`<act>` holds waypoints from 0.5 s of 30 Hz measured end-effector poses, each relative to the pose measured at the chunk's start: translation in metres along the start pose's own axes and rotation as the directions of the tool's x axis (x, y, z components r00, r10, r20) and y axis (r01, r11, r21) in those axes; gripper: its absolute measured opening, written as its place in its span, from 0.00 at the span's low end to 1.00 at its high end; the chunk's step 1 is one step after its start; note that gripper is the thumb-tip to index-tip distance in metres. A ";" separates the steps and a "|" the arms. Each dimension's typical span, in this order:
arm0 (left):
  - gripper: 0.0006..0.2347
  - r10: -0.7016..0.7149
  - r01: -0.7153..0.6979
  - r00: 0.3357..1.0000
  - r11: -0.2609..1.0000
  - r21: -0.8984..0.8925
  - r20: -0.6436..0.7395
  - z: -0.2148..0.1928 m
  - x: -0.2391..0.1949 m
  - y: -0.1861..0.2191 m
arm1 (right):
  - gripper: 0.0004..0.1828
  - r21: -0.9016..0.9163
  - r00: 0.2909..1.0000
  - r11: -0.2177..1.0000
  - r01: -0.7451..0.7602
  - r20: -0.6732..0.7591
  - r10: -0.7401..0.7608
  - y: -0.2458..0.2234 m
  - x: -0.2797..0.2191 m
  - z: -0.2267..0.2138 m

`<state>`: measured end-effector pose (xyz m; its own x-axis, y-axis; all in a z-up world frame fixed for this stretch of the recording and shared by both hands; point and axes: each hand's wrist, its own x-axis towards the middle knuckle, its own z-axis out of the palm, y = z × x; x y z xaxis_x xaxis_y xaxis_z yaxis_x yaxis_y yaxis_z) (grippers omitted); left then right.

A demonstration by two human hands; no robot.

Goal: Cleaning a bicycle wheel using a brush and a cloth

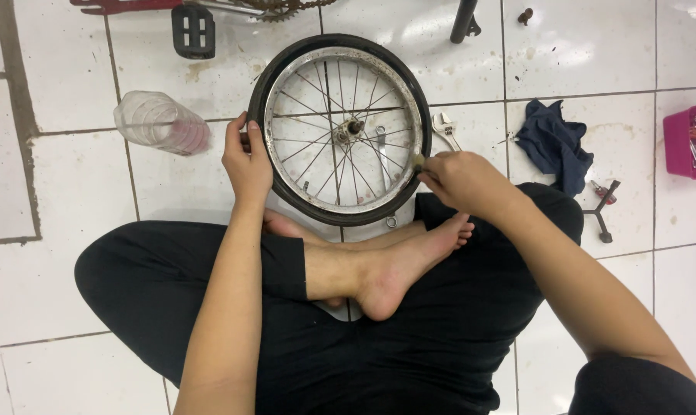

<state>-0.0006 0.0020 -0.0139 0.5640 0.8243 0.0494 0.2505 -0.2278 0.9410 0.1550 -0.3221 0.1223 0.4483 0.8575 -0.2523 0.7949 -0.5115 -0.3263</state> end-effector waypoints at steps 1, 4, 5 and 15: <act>0.11 -0.005 0.005 1.000 1.000 0.001 -0.003 0.000 -0.002 0.001 | 0.10 0.000 1.000 1.000 0.003 0.005 -0.003 -0.010 -0.005 -0.002; 0.11 0.011 -0.011 1.000 1.000 0.002 -0.004 0.001 -0.002 0.003 | 0.11 -0.013 0.999 0.999 0.030 0.020 -0.029 -0.032 -0.015 -0.001; 0.11 0.008 -0.008 1.000 1.000 -0.001 -0.005 0.002 -0.001 0.002 | 0.11 0.009 0.999 0.999 0.031 0.030 -0.031 -0.034 -0.017 0.006; 0.11 -0.036 0.036 0.999 0.999 -0.031 -0.028 0.002 -0.001 0.003 | 0.10 0.472 0.989 0.870 0.140 -0.102 -0.104 -0.119 0.008 -0.022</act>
<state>0.0012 0.0000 -0.0115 0.5319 0.8465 0.0246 0.2460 -0.1822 0.9520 0.0733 -0.2532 0.1792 0.4029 0.9070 -0.1225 0.5614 -0.3506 -0.7496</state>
